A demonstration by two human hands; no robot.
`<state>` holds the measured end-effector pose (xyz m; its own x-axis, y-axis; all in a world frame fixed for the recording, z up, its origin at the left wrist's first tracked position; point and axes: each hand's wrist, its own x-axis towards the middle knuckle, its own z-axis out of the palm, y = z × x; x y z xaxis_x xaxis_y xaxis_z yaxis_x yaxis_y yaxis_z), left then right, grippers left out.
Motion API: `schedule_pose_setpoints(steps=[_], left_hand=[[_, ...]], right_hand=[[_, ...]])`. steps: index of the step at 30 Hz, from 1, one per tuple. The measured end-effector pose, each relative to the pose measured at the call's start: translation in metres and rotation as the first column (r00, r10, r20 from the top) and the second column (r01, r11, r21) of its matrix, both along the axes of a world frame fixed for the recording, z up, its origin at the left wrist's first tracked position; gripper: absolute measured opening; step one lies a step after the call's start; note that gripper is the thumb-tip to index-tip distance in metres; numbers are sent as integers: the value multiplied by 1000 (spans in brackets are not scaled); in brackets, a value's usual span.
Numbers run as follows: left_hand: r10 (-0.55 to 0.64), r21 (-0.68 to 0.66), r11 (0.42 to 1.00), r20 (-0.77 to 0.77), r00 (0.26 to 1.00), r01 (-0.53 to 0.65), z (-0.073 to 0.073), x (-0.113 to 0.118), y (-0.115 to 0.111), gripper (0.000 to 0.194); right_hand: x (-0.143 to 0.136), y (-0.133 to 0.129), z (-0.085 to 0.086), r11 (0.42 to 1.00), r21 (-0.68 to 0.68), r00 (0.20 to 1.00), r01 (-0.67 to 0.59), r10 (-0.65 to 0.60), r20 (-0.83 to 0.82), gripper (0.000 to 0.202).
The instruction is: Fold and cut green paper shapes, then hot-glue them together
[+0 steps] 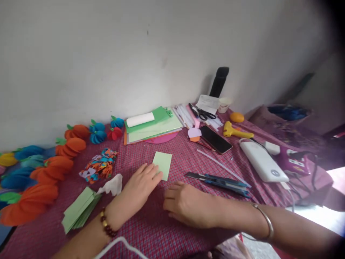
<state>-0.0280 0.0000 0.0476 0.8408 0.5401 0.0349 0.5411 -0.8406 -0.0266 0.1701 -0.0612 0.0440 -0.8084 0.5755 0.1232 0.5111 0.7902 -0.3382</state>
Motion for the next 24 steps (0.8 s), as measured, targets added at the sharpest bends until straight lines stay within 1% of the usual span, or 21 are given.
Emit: schedule_pose_setpoints(steps=[2,3,5,6,8,9,10,11,12,13,14,15,16,17,18,19,20,21,22,23,24], left_hand=[[-21,-35,999,-13,1000,21,-3,14,5,45],[-9,-59,998,-15,1000,8,-5,18,9,44],[36,-104,994,-15,999,-38,-10,23,19,39],[64,-126,990,-6,998,-64,-13,24,24,35],[132,-178,977,60,989,-119,-19,25,35,25],[180,-209,966,121,976,-152,-21,24,39,21],[240,-244,951,197,951,-190,-23,23,42,18],[314,-286,929,275,908,-235,-24,22,43,17],[396,-340,898,349,849,-278,-24,20,42,16],[478,-416,856,408,778,-308,-23,19,40,15],[563,-517,796,445,697,-313,-22,18,36,14],[649,-636,717,461,604,-285,-21,17,30,13],[737,-765,608,445,509,-211,-19,18,24,15],[818,-868,485,408,405,-105,-18,18,18,17],[884,-932,363,349,310,15,-18,19,12,21],[931,-958,257,281,231,128,-19,20,8,24],[962,-959,180,218,165,218,-21,21,4,26],[980,-951,127,164,114,282,-25,21,1,27],[989,-942,98,127,72,322,-29,21,0,28],[994,-935,86,106,39,343,-34,21,0,29],[995,-934,91,100,10,344,-39,21,0,29]], right_hand=[[23,-3,6,987,-11,988,157,-157,2,11],[36,-4,6,967,-18,967,256,-255,6,11],[61,-3,0,915,-12,915,404,-404,15,23],[73,-3,-6,893,-9,893,450,-450,19,31],[93,-1,-19,872,-13,872,490,-489,9,39],[101,0,-25,867,-22,868,497,-497,0,40],[108,2,-29,862,-28,863,505,-506,-12,41],[113,5,-32,854,-30,854,519,-519,-20,41],[117,9,-32,841,-25,841,540,-541,-27,40],[119,13,-30,823,-13,822,568,-569,-34,38],[118,17,-27,802,-3,801,597,-596,-53,36],[115,22,-22,784,-7,781,620,-618,-83,33],[109,27,-17,778,-43,768,627,-627,-129,30],[101,32,-13,783,-114,755,612,-621,-210,29],[92,36,-9,798,-244,746,551,-602,-284,32],[81,41,-7,798,-388,708,461,-594,-381,34],[70,46,-7,780,-524,665,341,-594,-452,34],[59,50,-8,754,-620,640,218,-590,-493,32],[50,54,-10,714,-691,611,116,-600,-517,29],[43,57,-12,667,-744,584,33,-617,-527,29],[37,59,-15,622,-783,563,-25,-638,-525,30]])
